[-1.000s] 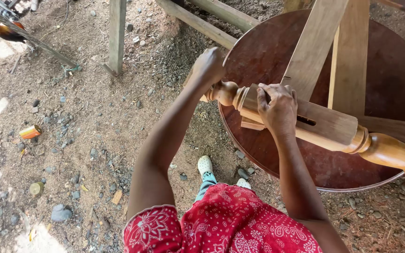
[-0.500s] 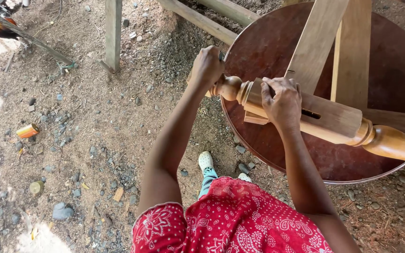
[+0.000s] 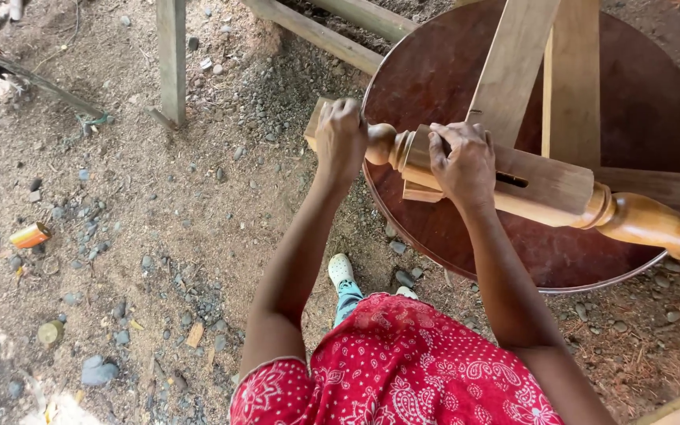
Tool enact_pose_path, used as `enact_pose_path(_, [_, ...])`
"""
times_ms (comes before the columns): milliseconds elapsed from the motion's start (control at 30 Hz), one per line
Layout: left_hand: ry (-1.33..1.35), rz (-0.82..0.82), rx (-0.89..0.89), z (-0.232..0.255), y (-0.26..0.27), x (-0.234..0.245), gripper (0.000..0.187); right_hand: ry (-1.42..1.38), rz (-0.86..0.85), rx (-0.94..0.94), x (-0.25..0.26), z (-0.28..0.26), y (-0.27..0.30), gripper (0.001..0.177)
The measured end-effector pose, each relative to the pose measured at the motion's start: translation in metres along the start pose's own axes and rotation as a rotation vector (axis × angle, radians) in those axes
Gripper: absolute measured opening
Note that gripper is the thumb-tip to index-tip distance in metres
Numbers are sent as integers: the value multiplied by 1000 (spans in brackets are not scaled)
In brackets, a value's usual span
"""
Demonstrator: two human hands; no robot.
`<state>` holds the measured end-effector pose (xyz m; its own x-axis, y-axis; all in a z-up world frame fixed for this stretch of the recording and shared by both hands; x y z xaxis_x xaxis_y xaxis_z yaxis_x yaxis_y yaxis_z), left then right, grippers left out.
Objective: The person sands the turned wooden legs of a chair frame using a sanding block. The chair is positioned upside down on a large metal drum, and the person systematically smooths the curved surfaces of the legs.
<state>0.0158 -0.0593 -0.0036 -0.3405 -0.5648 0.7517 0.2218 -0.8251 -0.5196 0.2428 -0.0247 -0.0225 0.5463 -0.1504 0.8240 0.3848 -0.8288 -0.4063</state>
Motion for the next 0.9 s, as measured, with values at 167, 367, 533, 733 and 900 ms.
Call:
enact_pose_path(167, [-30,-215,285,-21,-25,-14,15,-1,8,-1,3,-3,0,23])
enact_pose_path(367, [115,-44,79,-6,44,16,15,1,43,16,9,-6,0,23])
enact_pose_path(533, [41,127,-158,1,74,16,12,16,8,11,0,0,2,24])
enact_pose_path(733, [66,136,-102,7,27,20,15,26,3,41,1,-2,1,24])
enact_pose_path(900, [132,-202,347,-13,-2,11,15,37,17,46,6,-2,2,23])
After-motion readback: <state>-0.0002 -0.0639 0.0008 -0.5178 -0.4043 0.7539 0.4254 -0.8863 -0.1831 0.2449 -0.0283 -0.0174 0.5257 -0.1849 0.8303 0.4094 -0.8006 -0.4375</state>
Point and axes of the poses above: each hand's wrist, its own y-axis away from the middle knuckle, its own x-axis out of the back of the hand, z = x × y, the point moved 3 cm from there along -y, towards the middle knuckle, and after that the axes turned 11 degrees about y, right-handed, at the moved point
